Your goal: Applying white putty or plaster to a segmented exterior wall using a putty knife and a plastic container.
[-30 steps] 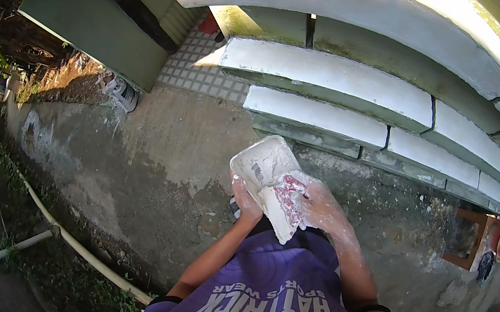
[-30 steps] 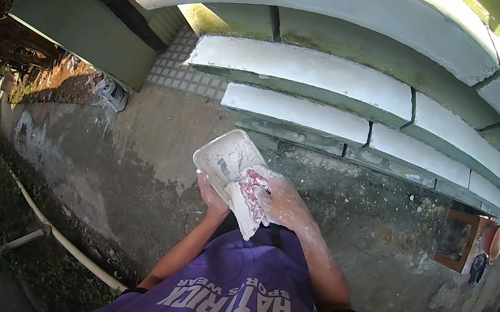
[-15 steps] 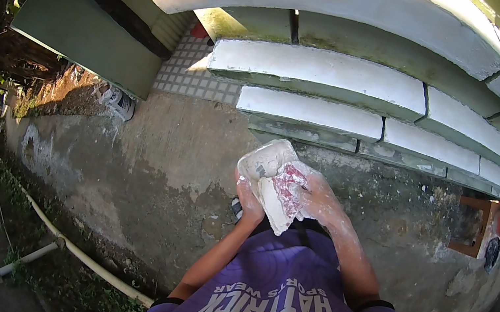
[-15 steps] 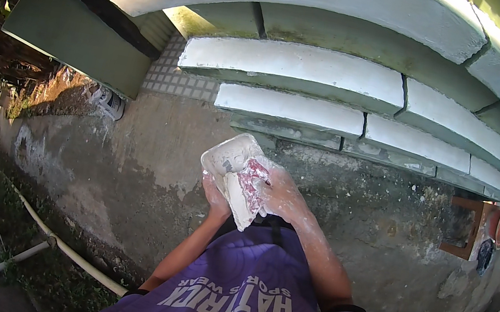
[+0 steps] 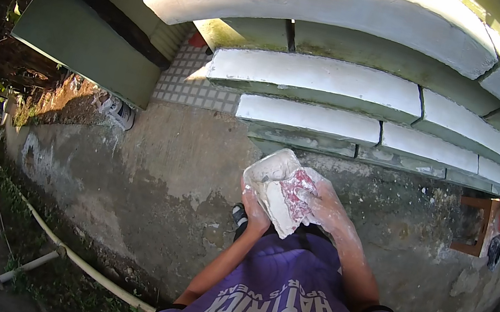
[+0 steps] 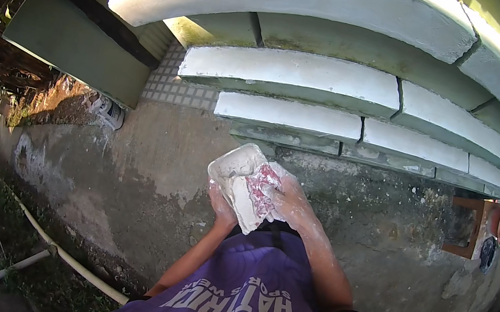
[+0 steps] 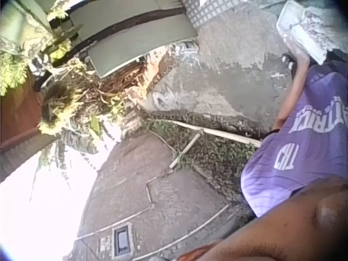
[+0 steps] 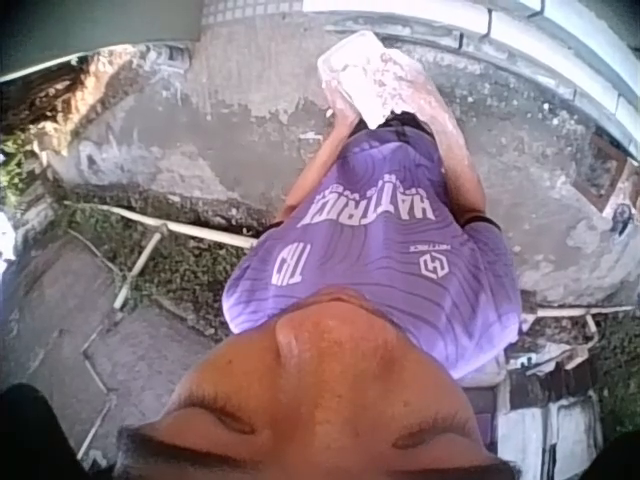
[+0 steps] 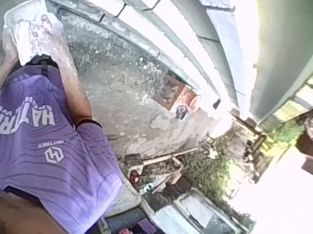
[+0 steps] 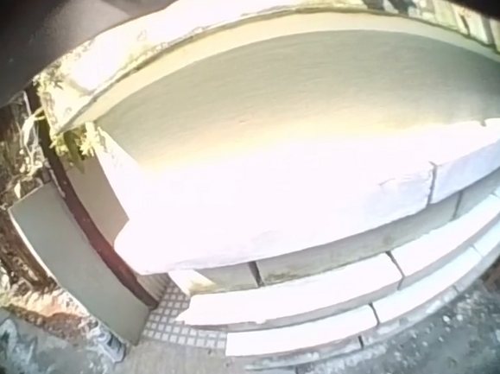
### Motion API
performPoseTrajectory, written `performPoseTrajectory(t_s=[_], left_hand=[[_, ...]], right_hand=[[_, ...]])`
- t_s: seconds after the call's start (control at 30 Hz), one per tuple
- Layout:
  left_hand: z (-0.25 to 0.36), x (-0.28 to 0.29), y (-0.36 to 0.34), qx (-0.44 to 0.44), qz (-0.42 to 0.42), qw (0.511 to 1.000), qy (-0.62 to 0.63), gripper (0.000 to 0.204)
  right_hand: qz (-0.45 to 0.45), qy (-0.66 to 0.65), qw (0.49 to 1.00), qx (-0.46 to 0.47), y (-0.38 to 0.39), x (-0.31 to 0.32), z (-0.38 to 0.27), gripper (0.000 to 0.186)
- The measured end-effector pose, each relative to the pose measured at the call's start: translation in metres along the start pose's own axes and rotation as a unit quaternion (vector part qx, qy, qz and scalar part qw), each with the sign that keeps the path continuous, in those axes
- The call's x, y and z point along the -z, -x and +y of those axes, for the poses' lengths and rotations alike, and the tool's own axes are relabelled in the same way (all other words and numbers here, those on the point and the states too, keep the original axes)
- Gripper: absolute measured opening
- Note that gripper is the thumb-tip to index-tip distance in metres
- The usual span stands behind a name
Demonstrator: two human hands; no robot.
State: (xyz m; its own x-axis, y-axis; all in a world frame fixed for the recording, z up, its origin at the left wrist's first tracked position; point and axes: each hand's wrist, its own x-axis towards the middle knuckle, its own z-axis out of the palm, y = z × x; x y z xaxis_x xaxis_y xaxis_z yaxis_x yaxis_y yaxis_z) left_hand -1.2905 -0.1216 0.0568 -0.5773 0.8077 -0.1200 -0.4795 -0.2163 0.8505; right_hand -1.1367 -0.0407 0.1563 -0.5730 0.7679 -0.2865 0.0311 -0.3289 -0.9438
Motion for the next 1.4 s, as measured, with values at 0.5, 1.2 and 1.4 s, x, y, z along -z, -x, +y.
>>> performPoseTrajectory(t_s=[0.5,1.2,1.4], left_hand=[[-0.011,0.026,-0.010,0.045,0.047,0.996,0.058,0.062],[0.012,0.057,-0.019,0.116,0.039,0.989,0.078,0.051],[0.031,0.066,-0.020,0.115,0.004,0.989,0.091,0.051]], right_hand=[[0.035,0.143,0.988,0.043,0.009,0.001,-0.028,0.030],[0.031,0.129,0.991,0.022,-0.016,-0.059,-0.011,0.035],[0.030,0.200,0.978,0.060,-0.023,-0.089,-0.012,0.035]])
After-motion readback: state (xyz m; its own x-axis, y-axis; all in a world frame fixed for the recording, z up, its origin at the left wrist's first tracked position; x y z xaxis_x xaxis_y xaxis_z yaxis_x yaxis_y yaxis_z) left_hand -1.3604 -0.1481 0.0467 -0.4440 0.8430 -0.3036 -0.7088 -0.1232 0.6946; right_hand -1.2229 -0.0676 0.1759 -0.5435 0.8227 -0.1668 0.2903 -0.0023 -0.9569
